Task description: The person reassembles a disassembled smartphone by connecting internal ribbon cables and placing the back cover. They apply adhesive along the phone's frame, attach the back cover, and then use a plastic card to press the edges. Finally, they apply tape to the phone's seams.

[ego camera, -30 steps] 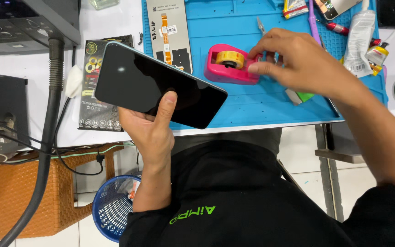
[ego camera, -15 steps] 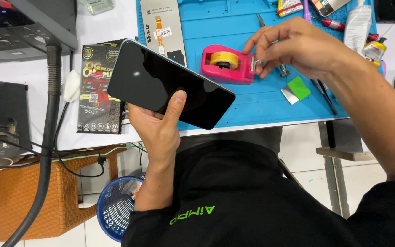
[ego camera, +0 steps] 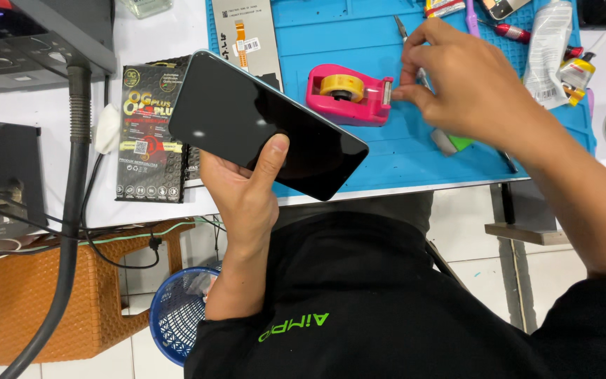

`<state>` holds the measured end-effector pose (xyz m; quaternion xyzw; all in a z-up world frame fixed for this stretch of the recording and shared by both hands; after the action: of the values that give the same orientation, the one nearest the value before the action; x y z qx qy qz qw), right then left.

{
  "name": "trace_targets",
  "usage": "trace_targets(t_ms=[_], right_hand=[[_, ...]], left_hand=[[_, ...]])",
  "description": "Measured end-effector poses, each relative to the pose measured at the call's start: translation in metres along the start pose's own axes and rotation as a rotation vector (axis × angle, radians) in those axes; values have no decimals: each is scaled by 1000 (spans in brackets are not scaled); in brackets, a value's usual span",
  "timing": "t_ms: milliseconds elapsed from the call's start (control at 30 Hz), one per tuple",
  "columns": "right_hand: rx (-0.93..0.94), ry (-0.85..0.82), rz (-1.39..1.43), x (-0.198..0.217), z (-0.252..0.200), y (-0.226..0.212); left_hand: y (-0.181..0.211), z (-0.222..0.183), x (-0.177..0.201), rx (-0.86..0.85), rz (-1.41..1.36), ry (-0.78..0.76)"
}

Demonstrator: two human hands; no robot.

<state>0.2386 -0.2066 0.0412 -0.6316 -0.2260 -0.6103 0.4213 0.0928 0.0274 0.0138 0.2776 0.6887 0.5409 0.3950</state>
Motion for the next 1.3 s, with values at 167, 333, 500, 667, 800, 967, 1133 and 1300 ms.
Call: trace_targets(t_ms=[167,333,500,667,800,967,1133,1300], right_hand=[[154,14,-559,0,-12,-21],[-19,135,-238,41,-25,-39],[-39,435,928,34,-49,-85],[47,495,876,28,-44,-97],[65,543,667,37,-42,-105],[14,582,480,38,-43,-97],[70,336,812,27,-39,-90],[152,379,775,31,-43,-91]], left_hand=[[-5,4,-2,57,-202,-56],[-3,8,-9,63,-315,-111],[2,5,-17,32,-324,-96],[3,-1,-22,18,-284,-63],[9,-8,-19,-68,-211,-5],[7,-11,-18,-54,-196,12],[0,-3,-18,34,-309,-47],[-27,0,-38,357,-483,-172]])
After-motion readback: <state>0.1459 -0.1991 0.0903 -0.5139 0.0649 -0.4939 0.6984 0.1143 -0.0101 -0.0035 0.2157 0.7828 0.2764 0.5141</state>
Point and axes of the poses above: each hand's wrist, its own z-axis towards the middle knuckle, its own x-axis out of the back of the hand, y = z × x, the point moved 9 cm from there along z, towards the middle knuckle, and after that the axes turned 15 degrees about x, right-handed, at the moved point
